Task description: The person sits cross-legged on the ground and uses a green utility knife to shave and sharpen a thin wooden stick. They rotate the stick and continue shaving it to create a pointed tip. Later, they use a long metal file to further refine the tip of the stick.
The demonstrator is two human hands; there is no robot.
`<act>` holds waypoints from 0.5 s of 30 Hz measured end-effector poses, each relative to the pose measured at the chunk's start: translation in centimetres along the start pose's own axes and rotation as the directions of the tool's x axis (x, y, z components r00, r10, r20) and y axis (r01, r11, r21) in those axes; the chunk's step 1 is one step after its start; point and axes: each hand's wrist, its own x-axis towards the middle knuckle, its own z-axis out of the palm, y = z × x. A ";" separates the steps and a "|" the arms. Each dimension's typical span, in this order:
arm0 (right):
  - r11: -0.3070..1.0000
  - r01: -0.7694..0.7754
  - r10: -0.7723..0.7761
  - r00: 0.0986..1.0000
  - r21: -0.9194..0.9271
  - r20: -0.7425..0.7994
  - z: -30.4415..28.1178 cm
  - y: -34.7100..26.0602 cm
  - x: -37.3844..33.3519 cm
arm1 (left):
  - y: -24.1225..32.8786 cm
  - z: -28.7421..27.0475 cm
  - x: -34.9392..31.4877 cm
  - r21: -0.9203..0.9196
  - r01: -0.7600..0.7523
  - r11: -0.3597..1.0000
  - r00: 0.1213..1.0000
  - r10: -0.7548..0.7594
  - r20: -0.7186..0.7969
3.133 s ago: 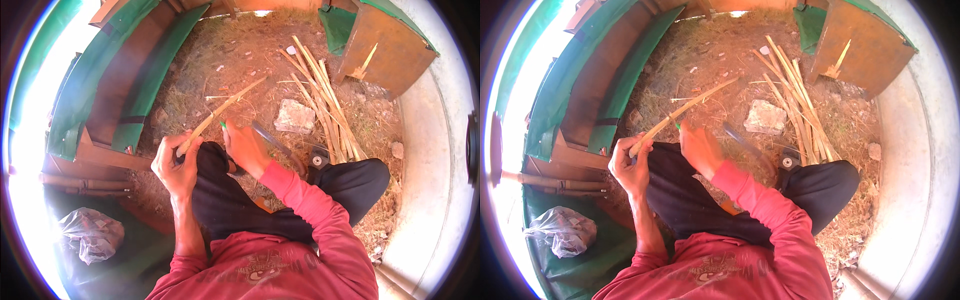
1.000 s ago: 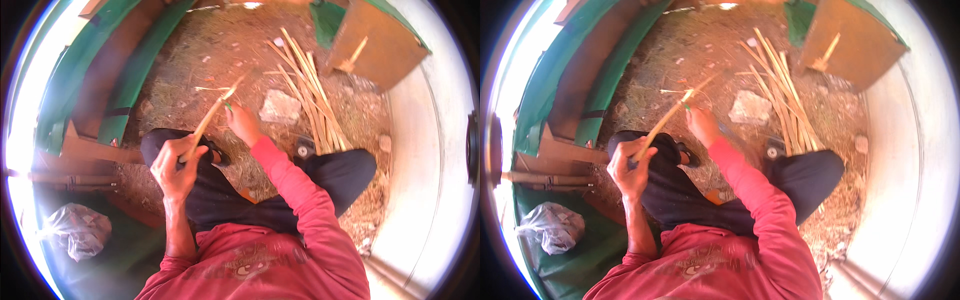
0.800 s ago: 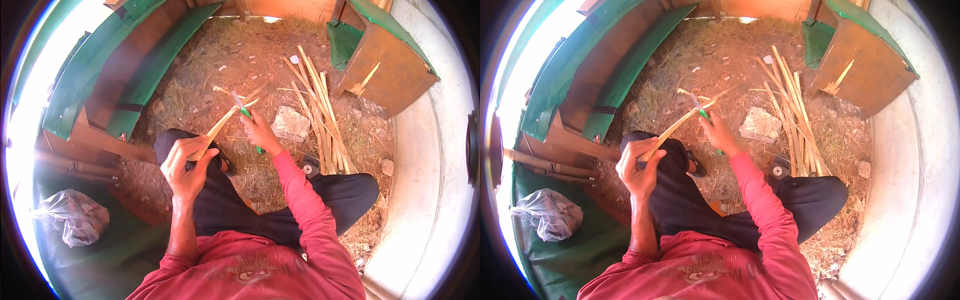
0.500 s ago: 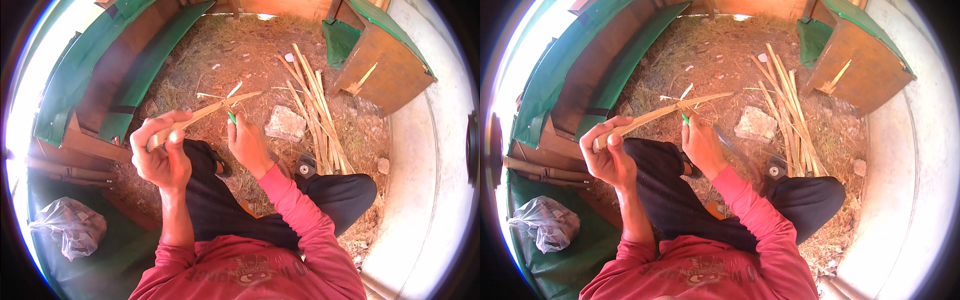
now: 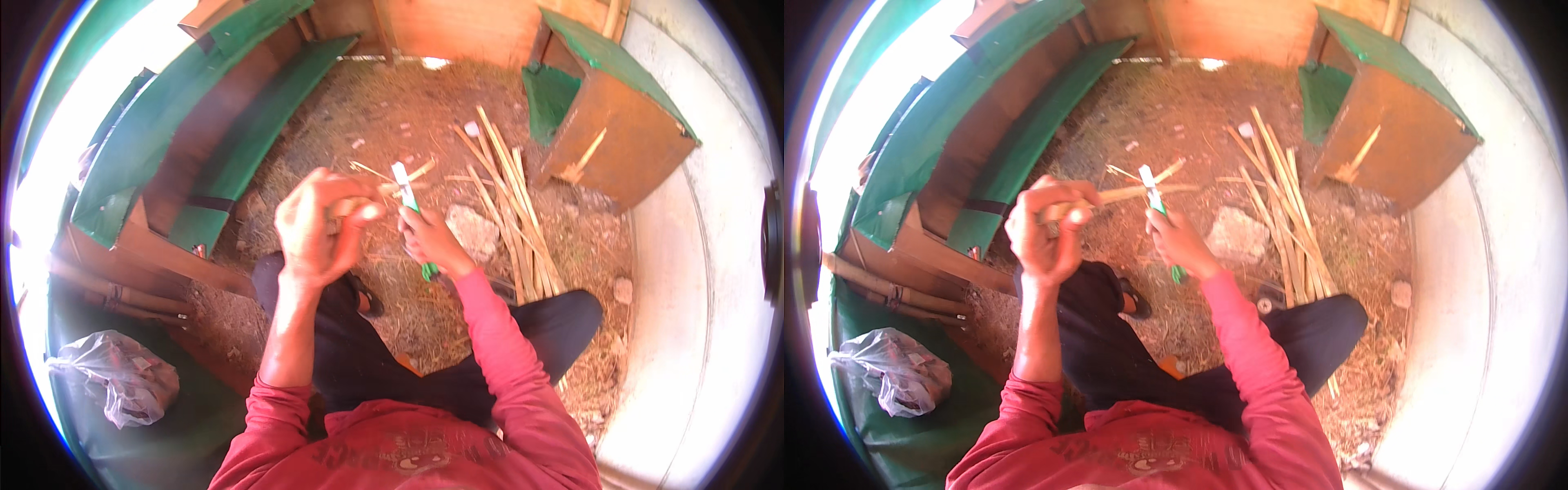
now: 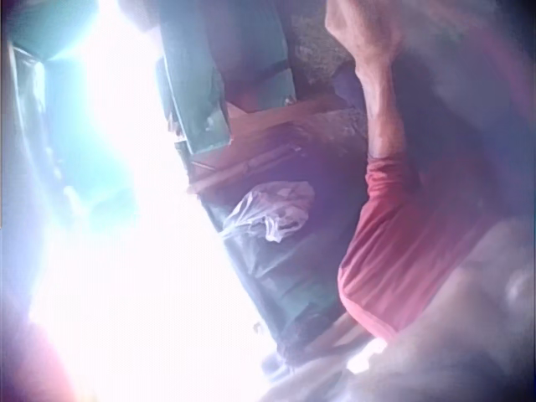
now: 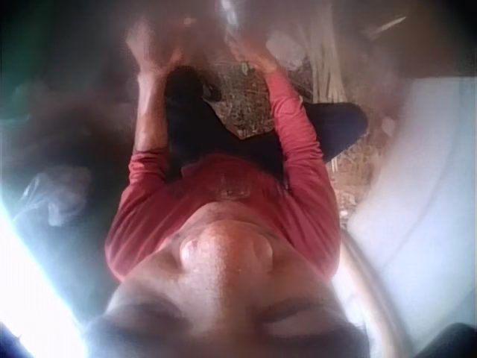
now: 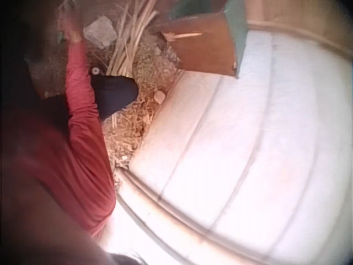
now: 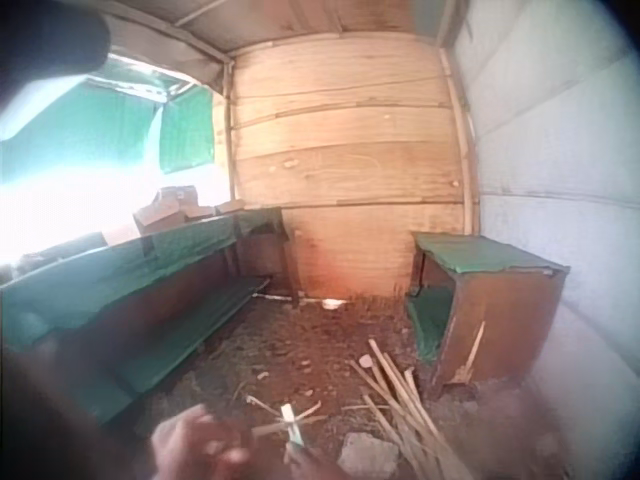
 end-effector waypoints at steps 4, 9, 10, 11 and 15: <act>0.969 0.199 -0.221 0.963 -0.147 -0.152 3.5 -1.9 -2.4 | -1.1 -0.7 2.3 0.003 -0.057 0.998 0.989 0.057 -0.140; 0.488 0.346 -0.689 0.717 -0.801 -0.109 6.7 -3.8 -5.8 | -1.5 0.1 8.0 -0.170 -0.169 0.971 0.919 0.093 -0.383; 0.468 0.340 -0.703 0.702 -0.816 -0.110 7.1 -4.1 -6.0 | -1.7 0.1 8.6 -0.161 -0.183 0.970 0.913 0.107 -0.393; 0.451 0.327 -0.715 0.689 -0.830 -0.117 7.4 -4.2 -6.1 | -2.1 0.4 9.0 -0.158 -0.195 0.968 0.908 0.117 -0.401; 0.371 0.298 -0.749 0.655 -0.879 -0.094 9.3 -5.8 -5.6 | -3.9 2.3 9.1 -0.194 -0.171 0.966 0.886 0.065 -0.459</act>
